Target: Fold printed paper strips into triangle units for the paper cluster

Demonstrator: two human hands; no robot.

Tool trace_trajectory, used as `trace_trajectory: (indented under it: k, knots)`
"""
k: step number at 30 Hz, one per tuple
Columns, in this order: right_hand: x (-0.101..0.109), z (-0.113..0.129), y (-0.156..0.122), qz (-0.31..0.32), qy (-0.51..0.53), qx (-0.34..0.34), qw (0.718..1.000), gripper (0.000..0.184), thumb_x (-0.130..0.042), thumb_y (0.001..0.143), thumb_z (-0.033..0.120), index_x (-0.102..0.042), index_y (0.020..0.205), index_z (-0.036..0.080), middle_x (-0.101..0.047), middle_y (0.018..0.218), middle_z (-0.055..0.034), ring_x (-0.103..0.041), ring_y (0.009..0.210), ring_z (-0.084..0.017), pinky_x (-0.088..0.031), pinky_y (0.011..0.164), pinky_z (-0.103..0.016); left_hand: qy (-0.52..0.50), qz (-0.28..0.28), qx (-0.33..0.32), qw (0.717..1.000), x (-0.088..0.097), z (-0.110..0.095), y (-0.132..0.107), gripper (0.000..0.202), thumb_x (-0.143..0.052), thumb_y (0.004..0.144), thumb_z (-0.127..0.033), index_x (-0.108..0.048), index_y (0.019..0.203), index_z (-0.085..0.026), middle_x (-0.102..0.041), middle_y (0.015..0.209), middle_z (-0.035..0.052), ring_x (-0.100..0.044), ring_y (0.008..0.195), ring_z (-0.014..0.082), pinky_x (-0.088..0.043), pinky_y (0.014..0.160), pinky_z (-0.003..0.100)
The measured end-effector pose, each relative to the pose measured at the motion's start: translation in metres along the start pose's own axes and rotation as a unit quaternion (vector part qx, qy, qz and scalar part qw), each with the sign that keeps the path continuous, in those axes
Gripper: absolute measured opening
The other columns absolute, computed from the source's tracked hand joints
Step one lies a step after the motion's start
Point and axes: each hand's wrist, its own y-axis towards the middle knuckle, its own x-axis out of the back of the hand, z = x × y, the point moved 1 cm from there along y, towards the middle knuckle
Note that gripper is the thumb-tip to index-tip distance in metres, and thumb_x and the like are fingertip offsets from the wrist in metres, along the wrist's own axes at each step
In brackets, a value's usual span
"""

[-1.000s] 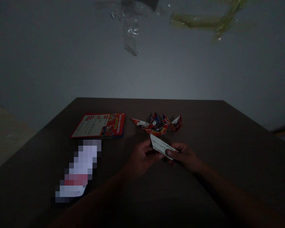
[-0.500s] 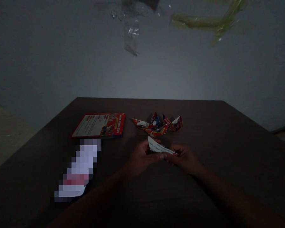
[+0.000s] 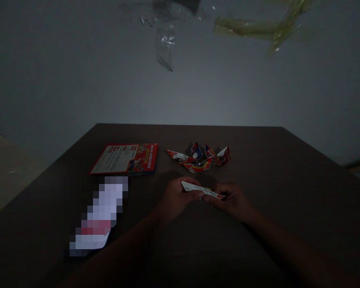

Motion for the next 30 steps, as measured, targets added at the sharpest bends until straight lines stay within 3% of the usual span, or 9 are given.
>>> trace_trajectory:
  k: [5, 7, 11, 14, 17, 24, 30]
  knots:
    - [0.000, 0.003, 0.001, -0.062, 0.033, -0.033, 0.997, 0.025, -0.070, 0.069, 0.035, -0.052, 0.070, 0.018, -0.053, 0.064, 0.0019, -0.047, 0.056, -0.011, -0.036, 0.050, -0.020, 0.018, -0.067, -0.003, 0.998, 0.001, -0.003, -0.001, 0.028, -0.078, 0.057, -0.026, -0.062, 0.076, -0.012, -0.062, 0.065, -0.0012, -0.055, 0.060, 0.0109, -0.041, 0.056, 0.021]
    - [0.001, 0.004, 0.001, -0.077, 0.071, -0.047, 0.993, 0.030, -0.073, 0.066, 0.034, -0.052, 0.083, 0.020, -0.059, 0.073, 0.0007, -0.052, 0.061, -0.012, -0.040, 0.053, -0.021, 0.024, -0.080, -0.008, 0.996, 0.001, -0.004, -0.002, 0.028, -0.077, 0.058, -0.027, -0.062, 0.075, -0.012, -0.061, 0.065, -0.0018, -0.055, 0.059, 0.0105, -0.040, 0.056, 0.021]
    - [0.000, 0.003, 0.003, -0.039, 0.094, -0.088, 0.991, 0.030, -0.073, 0.065, 0.035, -0.059, 0.085, 0.017, -0.060, 0.071, 0.0005, -0.050, 0.055, -0.010, -0.037, 0.048, -0.020, 0.034, -0.082, -0.017, 0.996, 0.001, -0.003, -0.003, 0.028, -0.077, 0.059, -0.030, -0.061, 0.075, -0.013, -0.060, 0.064, -0.0020, -0.053, 0.058, 0.0103, -0.039, 0.054, 0.020]
    - [0.001, 0.001, 0.003, -0.021, 0.095, -0.101, 0.990, 0.025, -0.072, 0.066, 0.037, -0.064, 0.073, 0.014, -0.053, 0.055, 0.0033, -0.042, 0.047, -0.008, -0.031, 0.044, -0.020, 0.046, -0.073, -0.016, 0.996, 0.001, -0.002, -0.003, 0.029, -0.076, 0.060, -0.030, -0.061, 0.078, -0.012, -0.060, 0.065, -0.0010, -0.053, 0.059, 0.0106, -0.039, 0.054, 0.020]
    - [0.003, -0.001, 0.003, -0.042, 0.098, -0.100, 0.989, 0.026, -0.075, 0.062, 0.037, -0.065, 0.068, 0.013, -0.049, 0.050, 0.0041, -0.039, 0.046, -0.007, -0.028, 0.042, -0.020, 0.075, -0.047, -0.010, 0.996, 0.001, -0.004, -0.004, 0.030, -0.074, 0.062, -0.035, -0.063, 0.078, -0.012, -0.059, 0.065, -0.0005, -0.051, 0.058, 0.0103, -0.037, 0.052, 0.020]
    - [0.006, 0.002, 0.003, -0.028, 0.148, -0.107, 0.983, 0.027, -0.077, 0.059, 0.036, -0.064, 0.066, 0.013, -0.049, 0.050, 0.0039, -0.038, 0.045, -0.007, -0.030, 0.041, -0.020, 0.145, 0.042, -0.012, 0.988, 0.000, -0.009, -0.008, 0.032, -0.066, 0.070, -0.043, -0.063, 0.067, -0.011, -0.047, 0.055, -0.0037, -0.039, 0.051, 0.0071, -0.025, 0.045, 0.019]
    - [0.003, 0.006, 0.001, 0.020, 0.161, -0.112, 0.980, 0.026, -0.075, 0.060, 0.035, -0.069, 0.074, 0.013, -0.056, 0.056, 0.0024, -0.042, 0.048, -0.008, -0.032, 0.043, -0.020, 0.169, 0.041, -0.009, 0.985, 0.000, -0.005, -0.013, 0.036, -0.063, 0.071, -0.047, -0.059, 0.064, -0.011, -0.041, 0.054, -0.0047, -0.035, 0.049, 0.0067, -0.022, 0.044, 0.019]
